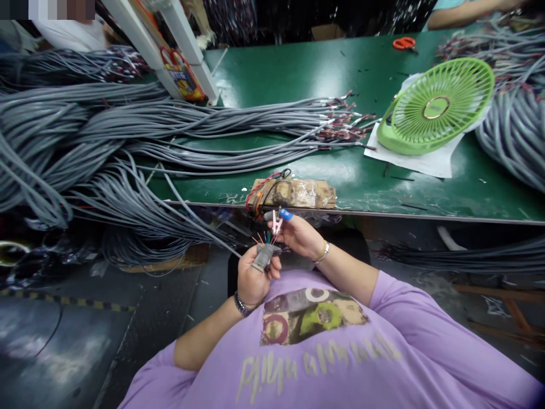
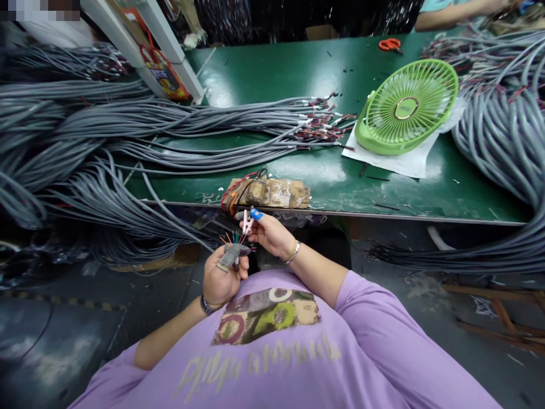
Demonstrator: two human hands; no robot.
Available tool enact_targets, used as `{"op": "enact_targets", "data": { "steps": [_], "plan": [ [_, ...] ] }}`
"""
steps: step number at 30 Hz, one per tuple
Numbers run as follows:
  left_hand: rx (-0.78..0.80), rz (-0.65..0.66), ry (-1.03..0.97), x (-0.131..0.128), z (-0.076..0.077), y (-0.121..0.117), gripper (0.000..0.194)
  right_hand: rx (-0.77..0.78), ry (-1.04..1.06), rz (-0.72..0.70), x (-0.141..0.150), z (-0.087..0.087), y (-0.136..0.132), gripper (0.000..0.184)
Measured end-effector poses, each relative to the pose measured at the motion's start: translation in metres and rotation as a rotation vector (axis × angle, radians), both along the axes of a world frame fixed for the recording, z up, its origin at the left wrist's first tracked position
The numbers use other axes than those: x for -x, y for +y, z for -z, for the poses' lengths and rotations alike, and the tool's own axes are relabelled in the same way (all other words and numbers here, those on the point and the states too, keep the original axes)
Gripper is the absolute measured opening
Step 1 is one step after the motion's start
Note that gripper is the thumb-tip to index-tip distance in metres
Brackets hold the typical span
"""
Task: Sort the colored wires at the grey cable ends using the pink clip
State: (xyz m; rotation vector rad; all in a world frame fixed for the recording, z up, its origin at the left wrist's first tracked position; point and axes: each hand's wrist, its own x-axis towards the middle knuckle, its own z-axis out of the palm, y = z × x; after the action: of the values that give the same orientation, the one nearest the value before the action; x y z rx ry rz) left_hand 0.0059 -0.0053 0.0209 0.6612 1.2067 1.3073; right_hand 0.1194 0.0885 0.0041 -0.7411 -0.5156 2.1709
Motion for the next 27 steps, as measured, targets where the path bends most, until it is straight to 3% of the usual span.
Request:
{"op": "enact_targets", "data": {
  "steps": [7, 15, 27],
  "plan": [
    [-0.013, -0.003, -0.029, -0.003, -0.001, 0.004, 0.03, -0.065, -0.002, 0.017, 0.001, 0.009, -0.001, 0.047],
    [0.008, -0.007, -0.056, -0.004, 0.009, 0.007, 0.033, 0.069, 0.068, 0.009, 0.007, 0.009, 0.004, 0.045],
    [0.023, 0.005, -0.035, -0.004, 0.01, 0.005, 0.032, 0.078, 0.066, 0.079, 0.011, 0.01, 0.003, 0.041]
  ]
}}
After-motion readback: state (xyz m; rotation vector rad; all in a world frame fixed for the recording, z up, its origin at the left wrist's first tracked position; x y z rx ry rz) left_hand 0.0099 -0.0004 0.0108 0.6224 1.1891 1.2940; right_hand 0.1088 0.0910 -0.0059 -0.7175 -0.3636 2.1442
